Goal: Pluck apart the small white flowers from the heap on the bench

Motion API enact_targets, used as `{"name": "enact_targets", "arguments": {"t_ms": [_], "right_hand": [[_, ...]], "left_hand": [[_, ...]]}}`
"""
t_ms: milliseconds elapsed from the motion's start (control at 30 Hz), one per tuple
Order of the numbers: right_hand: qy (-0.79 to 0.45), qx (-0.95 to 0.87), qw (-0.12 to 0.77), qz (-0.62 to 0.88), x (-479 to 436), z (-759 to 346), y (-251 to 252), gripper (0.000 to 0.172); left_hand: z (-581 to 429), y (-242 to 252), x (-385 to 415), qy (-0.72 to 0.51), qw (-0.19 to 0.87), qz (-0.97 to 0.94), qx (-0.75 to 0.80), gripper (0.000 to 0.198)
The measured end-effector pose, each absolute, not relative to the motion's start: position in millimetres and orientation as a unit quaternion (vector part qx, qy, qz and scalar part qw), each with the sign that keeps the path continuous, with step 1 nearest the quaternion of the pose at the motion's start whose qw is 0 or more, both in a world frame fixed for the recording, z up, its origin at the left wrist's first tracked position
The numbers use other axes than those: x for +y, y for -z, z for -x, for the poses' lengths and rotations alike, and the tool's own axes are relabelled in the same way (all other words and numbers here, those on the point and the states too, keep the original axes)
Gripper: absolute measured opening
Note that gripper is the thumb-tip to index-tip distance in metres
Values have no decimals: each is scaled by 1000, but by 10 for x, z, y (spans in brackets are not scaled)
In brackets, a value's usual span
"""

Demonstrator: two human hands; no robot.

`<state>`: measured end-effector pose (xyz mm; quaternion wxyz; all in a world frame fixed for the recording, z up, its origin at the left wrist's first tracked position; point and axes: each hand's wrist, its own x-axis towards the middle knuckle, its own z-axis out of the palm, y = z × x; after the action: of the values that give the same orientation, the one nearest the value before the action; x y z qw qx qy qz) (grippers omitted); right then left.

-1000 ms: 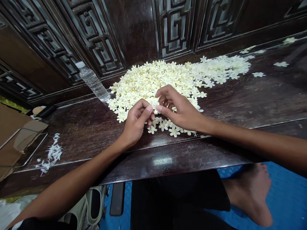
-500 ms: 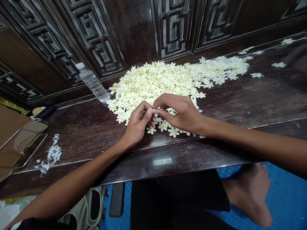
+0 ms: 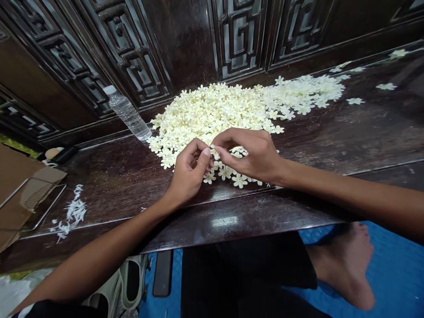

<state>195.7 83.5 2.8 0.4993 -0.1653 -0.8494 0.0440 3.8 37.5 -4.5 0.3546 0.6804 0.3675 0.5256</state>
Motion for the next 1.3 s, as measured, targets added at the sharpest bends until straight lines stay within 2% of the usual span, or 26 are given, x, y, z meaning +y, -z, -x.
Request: {"name": "enact_targets", "arguments": {"t_ms": [133, 233, 400, 467, 533, 633, 733, 833, 900, 1067, 1200, 1300], "right_hand": [[-126, -821, 513, 219, 844, -1985, -79, 13], [-200, -788, 523, 258, 879, -2024, -130, 20], [-257, -763, 527, 273, 978, -2074, -157, 36], [-277, -760, 522, 270, 1007, -2085, -161, 41], [-311, -760, 506, 263, 1018, -2092, -167, 44], [-384, -764, 455, 248, 1002, -2089, -168, 45], [-447, -763, 408, 228, 970, -2066, -150, 43], [-479, -756, 387, 220, 951, -2039, -117, 39], [-481, -754, 387, 225, 952, -2027, -95, 36], [-456, -749, 420, 233, 965, -2012, -81, 25], [-436, -750, 428, 253, 965, -2017, -101, 24], [-456, -750, 385, 286, 970, -2037, -112, 31]], "left_hand": [[55, 70, 490, -532, 342, -672, 386, 24], [146, 37, 598, -507, 373, -677, 380, 23], [241, -185, 625, -313, 486, -753, 314, 28], [244, -270, 576, -232, 499, -782, 293, 26], [233, -310, 528, -169, 466, -824, 274, 22], [211, -274, 498, -119, 360, -886, 267, 18], [191, -197, 498, -184, 251, -883, 351, 36], [165, -172, 483, -303, 211, -820, 437, 52], [140, -183, 467, -335, 205, -802, 451, 48], [84, -174, 465, -326, 192, -803, 461, 27], [96, -136, 492, -356, 215, -787, 456, 27], [122, -133, 503, -380, 231, -773, 451, 28]]}}
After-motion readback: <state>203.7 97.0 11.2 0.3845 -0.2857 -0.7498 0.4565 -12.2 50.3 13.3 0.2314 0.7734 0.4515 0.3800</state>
